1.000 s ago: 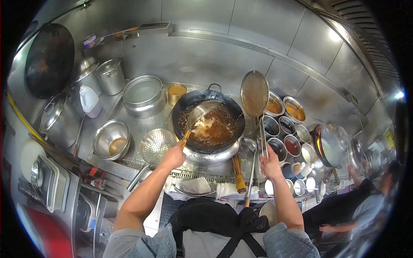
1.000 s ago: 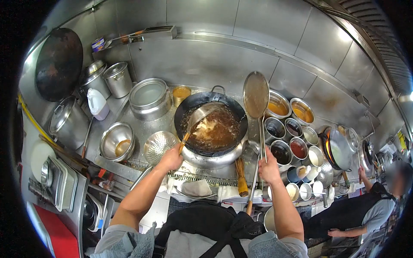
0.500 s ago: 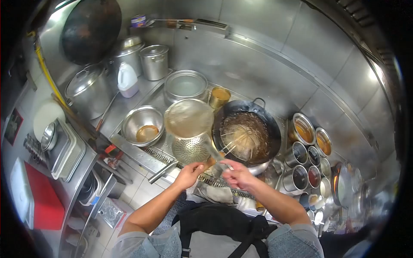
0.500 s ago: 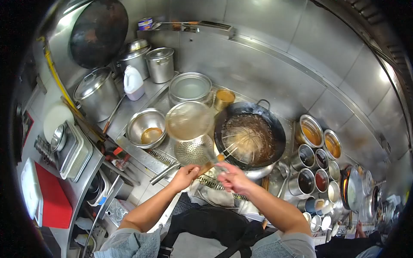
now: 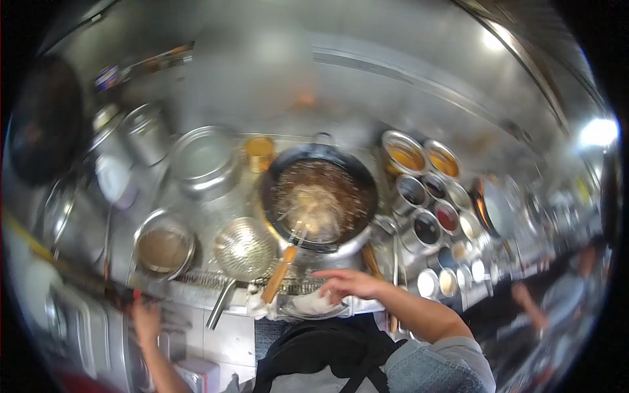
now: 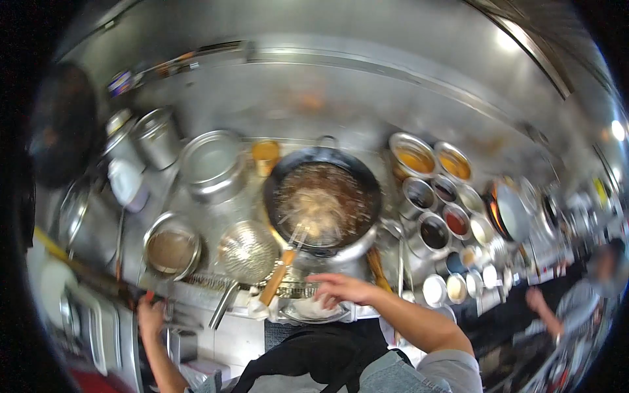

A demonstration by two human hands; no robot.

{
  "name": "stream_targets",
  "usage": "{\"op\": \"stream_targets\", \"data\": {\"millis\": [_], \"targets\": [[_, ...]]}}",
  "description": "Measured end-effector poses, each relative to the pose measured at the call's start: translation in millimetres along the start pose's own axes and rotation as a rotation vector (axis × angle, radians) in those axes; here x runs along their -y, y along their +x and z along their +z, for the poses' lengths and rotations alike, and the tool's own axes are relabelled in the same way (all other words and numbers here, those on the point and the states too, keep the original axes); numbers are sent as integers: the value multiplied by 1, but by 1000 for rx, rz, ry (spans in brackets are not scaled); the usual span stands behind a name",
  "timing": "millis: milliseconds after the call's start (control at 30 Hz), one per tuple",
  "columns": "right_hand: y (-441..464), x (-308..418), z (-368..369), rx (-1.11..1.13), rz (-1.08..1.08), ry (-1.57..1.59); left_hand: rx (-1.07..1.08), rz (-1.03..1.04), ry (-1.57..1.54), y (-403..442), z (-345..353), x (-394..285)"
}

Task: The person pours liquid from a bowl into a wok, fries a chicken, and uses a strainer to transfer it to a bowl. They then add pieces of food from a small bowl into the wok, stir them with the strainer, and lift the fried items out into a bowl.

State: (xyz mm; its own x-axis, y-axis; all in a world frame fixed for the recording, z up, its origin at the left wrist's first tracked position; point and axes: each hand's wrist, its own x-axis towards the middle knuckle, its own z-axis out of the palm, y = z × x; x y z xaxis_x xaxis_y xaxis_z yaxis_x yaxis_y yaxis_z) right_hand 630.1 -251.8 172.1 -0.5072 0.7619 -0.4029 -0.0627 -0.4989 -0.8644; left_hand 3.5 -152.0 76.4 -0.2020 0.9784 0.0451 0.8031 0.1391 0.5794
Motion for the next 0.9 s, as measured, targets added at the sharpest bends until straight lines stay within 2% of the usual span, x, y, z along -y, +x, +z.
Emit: {"op": "stream_targets", "data": {"millis": [67,133,167,200,267,333,367,400,467,533,600,667,733,800,833,900], "targets": [[-90,-43,-36,-399,-114,130,-104,-31,-409,-11,-62,-98],[-178,-90,-41,-915,-181,154,-284,345,-466,-20,-70,-211],[-216,-109,-30,-1153,-203,241,-111,475,-469,-20,-64,-246],[-249,-129,-13,-1397,-228,337,157,580,-629,-21,-42,-281],[-295,-190,14,-1731,-259,496,934,517,-641,-20,2,-325],[-319,-218,60,-1858,-299,587,1285,812,-307,-42,60,-372],[-327,-233,77,-1932,-255,570,1369,950,-192,-59,82,-397],[-335,-250,95,-1940,-324,587,1442,1094,-79,-81,101,-421],[-347,-262,137,-2061,-410,620,1595,1209,-22,-123,143,-458],[-367,-275,184,-2160,-498,659,1586,1323,-168,-180,174,-491],[-392,-302,237,-2319,-562,705,1765,1170,-404,-257,186,-516],[-414,-331,303,-2541,-612,747,1890,1159,-646,-334,200,-530],[-424,-371,371,-2754,-799,879,1974,1186,-649,-398,204,-537],[-421,-408,440,-2945,-849,1046,2112,1279,-612,-453,200,-535],[-418,-429,474,-3033,-828,1101,2163,1355,-620,-476,202,-532],[-408,-459,542,-3262,-720,1181,2212,1377,-604,-520,198,-523]]}}
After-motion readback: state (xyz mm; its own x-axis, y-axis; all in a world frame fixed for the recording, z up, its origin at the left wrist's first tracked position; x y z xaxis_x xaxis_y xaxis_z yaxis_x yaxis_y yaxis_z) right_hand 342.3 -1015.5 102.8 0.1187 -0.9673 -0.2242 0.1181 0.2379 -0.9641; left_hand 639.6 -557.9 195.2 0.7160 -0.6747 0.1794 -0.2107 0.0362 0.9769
